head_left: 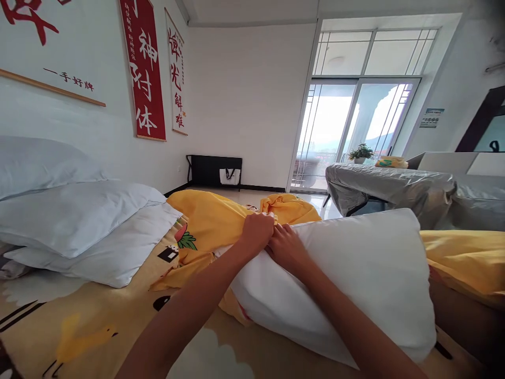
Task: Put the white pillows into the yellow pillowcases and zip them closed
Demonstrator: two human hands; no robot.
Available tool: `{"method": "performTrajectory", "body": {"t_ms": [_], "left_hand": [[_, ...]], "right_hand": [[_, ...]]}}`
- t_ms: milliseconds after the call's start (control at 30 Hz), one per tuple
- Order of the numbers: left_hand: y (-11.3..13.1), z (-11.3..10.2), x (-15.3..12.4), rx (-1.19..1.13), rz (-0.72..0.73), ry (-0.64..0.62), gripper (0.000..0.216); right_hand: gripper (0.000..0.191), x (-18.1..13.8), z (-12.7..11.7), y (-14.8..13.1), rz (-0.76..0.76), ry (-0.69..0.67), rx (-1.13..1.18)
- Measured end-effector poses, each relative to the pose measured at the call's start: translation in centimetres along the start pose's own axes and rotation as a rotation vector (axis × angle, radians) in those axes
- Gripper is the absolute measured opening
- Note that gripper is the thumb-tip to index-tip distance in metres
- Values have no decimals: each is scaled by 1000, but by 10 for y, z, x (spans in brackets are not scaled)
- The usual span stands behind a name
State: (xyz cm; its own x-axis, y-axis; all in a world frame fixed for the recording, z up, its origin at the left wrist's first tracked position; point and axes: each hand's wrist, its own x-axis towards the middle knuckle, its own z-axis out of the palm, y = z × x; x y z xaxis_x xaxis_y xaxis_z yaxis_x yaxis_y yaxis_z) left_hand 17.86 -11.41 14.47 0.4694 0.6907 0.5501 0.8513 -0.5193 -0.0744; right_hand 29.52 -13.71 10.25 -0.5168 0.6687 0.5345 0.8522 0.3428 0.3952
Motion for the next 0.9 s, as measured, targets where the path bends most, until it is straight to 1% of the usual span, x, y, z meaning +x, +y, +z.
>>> {"method": "performTrajectory", "body": {"t_ms": [67, 133, 200, 300, 367, 433, 467, 500, 567, 633, 667, 700, 767, 833, 867, 900], "left_hand": [[10, 5, -6, -10, 27, -12, 22], [14, 9, -14, -15, 48, -19, 23], [10, 11, -20, -12, 51, -14, 25], [-6, 14, -26, -9, 39, 11, 27], [-16, 16, -29, -14, 39, 34, 29], [-23, 19, -31, -22, 39, 55, 29], [-24, 21, -31, -25, 37, 66, 28], [-24, 23, -32, -26, 34, 76, 27], [-20, 28, -32, -27, 33, 94, 27], [-11, 33, -34, -26, 50, 106, 27], [-5, 35, -36, -23, 67, 126, 27], [1, 38, -39, -16, 88, 169, 26], [13, 42, -47, 4, 146, 317, 24], [20, 44, -59, 27, 199, 484, 22], [21, 45, -65, 36, 218, 536, 23], [21, 45, -71, 42, 233, 564, 24]], "right_hand": [[26, 0, 8, 2, 51, -21, -6], [24, 0, 14, 3, 91, -16, 0], [24, 0, 14, 4, 94, 13, 10], [25, -5, 4, 6, 75, 70, 53], [25, -10, -4, 9, 57, 109, 154], [25, -16, -11, 15, 51, 141, 334], [25, -18, -14, 20, 74, 159, 443], [26, -18, -16, 24, 134, 187, 547], [27, -11, -22, 32, 338, 278, 703], [28, 8, -31, 36, 515, 339, 755], [28, 22, -37, 37, 548, 322, 747], [29, 39, -42, 35, 533, 266, 726], [31, 75, -51, 29, 396, 89, 677], [37, 107, -54, 21, 263, -81, 640], [42, 119, -52, 16, 219, -157, 646], [45, 128, -49, 12, 188, -232, 672]]}}
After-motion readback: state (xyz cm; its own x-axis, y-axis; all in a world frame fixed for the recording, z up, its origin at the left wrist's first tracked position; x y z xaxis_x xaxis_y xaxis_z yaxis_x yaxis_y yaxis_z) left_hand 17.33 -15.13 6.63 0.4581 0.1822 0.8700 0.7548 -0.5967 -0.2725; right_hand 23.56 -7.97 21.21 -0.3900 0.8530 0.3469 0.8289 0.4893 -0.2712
